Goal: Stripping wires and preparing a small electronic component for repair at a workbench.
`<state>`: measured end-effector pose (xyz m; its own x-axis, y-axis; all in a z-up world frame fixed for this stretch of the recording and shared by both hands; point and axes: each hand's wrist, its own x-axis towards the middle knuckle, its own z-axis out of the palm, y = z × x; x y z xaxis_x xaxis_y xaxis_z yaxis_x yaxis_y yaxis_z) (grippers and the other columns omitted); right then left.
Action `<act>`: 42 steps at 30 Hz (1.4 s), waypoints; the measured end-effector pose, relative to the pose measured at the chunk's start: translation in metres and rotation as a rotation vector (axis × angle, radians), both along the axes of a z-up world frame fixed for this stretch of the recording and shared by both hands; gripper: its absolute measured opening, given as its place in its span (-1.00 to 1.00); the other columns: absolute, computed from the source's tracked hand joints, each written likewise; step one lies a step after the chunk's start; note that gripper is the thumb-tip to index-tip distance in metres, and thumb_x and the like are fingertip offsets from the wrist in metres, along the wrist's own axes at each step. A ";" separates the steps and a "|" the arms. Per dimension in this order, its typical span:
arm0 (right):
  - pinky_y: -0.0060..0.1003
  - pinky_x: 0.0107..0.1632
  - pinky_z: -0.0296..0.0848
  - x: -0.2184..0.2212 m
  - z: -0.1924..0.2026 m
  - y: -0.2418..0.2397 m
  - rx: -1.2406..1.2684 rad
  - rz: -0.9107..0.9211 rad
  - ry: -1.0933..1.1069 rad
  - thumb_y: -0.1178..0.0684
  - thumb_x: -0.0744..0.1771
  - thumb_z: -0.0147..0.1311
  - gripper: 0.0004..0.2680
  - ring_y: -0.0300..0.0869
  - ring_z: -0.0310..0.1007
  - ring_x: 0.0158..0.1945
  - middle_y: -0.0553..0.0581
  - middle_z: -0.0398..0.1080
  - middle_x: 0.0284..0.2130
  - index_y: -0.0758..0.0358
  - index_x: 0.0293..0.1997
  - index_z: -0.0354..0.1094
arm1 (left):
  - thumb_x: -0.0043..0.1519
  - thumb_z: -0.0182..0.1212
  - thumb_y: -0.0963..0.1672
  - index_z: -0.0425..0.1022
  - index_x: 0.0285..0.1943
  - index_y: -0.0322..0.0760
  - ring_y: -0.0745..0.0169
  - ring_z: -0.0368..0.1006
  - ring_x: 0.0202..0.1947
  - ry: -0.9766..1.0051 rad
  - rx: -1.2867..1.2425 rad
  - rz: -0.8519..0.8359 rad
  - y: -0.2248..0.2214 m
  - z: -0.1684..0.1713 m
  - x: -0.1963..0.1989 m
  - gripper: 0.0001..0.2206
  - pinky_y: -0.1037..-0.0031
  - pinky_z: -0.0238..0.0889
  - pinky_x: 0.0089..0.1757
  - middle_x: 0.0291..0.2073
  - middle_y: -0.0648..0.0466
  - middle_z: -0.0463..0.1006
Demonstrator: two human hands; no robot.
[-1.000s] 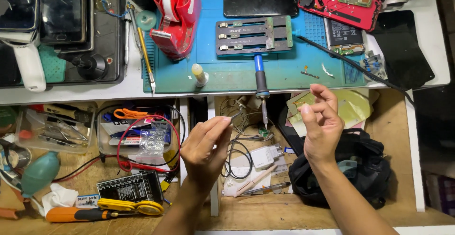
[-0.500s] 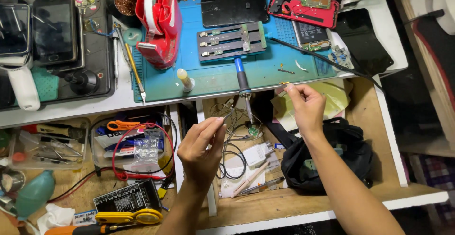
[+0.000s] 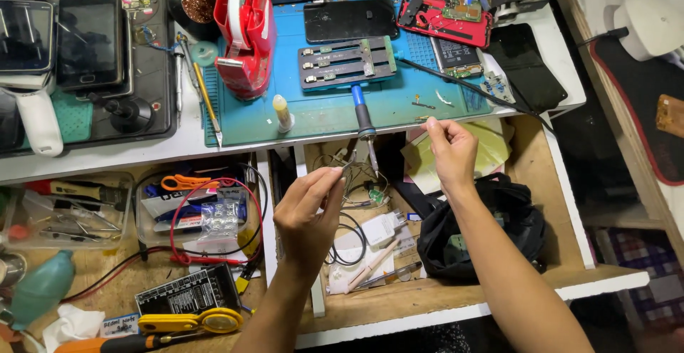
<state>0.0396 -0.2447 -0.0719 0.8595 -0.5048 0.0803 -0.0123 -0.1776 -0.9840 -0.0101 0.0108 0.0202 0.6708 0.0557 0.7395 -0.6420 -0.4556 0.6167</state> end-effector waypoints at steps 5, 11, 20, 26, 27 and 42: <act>-0.55 -0.45 0.14 0.002 0.001 -0.003 -0.006 0.003 0.003 0.03 0.39 0.19 -0.87 -0.46 0.09 -0.59 -0.06 0.13 -0.75 0.23 -0.26 0.56 | 0.09 0.45 -0.32 0.69 -0.16 -0.28 0.16 0.60 -0.42 0.013 0.003 0.005 -0.002 -0.003 -0.001 -0.80 0.56 0.41 -0.51 -0.31 0.01 0.69; -0.56 -0.46 0.12 0.003 -0.003 -0.012 -0.020 0.010 0.031 0.02 0.39 0.20 -0.87 -0.46 0.10 -0.60 -0.07 0.15 -0.75 0.21 -0.27 0.56 | 0.09 0.45 -0.31 0.69 -0.16 -0.28 0.16 0.60 -0.41 0.020 0.011 0.003 -0.003 -0.006 -0.001 -0.81 0.56 0.41 -0.51 -0.30 0.01 0.70; -0.56 -0.46 0.12 0.003 -0.003 -0.017 -0.077 0.038 0.080 -0.01 0.38 0.23 -0.85 -0.46 0.08 -0.61 -0.05 0.16 -0.77 0.17 -0.34 0.55 | 0.09 0.47 -0.30 0.69 -0.15 -0.25 0.17 0.60 -0.41 0.026 0.019 0.008 -0.004 -0.008 -0.001 -0.80 0.55 0.41 -0.51 -0.31 0.03 0.70; -0.54 -0.47 0.12 0.003 -0.004 -0.018 -0.072 0.033 0.087 -0.04 0.38 0.24 -0.80 -0.44 0.09 -0.62 -0.03 0.17 -0.78 0.18 -0.41 0.53 | 0.10 0.46 -0.30 0.69 -0.15 -0.26 0.16 0.60 -0.41 0.027 0.021 -0.001 -0.004 -0.008 -0.001 -0.80 0.55 0.40 -0.51 -0.30 0.02 0.70; -0.54 -0.47 0.12 0.003 -0.006 -0.018 -0.068 0.029 0.090 -0.06 0.38 0.24 -0.79 -0.43 0.09 -0.62 -0.03 0.17 -0.78 0.18 -0.41 0.52 | 0.10 0.46 -0.31 0.69 -0.15 -0.26 0.15 0.60 -0.42 0.029 0.017 -0.005 -0.004 -0.007 -0.001 -0.80 0.55 0.40 -0.52 -0.30 0.01 0.70; -0.52 -0.50 0.08 -0.019 0.031 0.012 0.004 0.034 -0.057 -0.11 0.50 -0.13 -0.57 -0.39 0.03 -0.65 -0.08 -0.03 -0.77 0.27 -0.55 0.41 | 0.07 0.46 -0.31 0.70 -0.16 -0.26 0.13 0.61 -0.38 -0.015 0.009 0.020 -0.002 -0.004 0.000 -0.79 0.52 0.46 -0.45 -0.31 0.03 0.69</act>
<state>0.0210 -0.2325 -0.0414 0.8701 -0.4761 0.1273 0.0494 -0.1729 -0.9837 -0.0104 0.0089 0.0161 0.6587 0.0620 0.7498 -0.6417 -0.4742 0.6029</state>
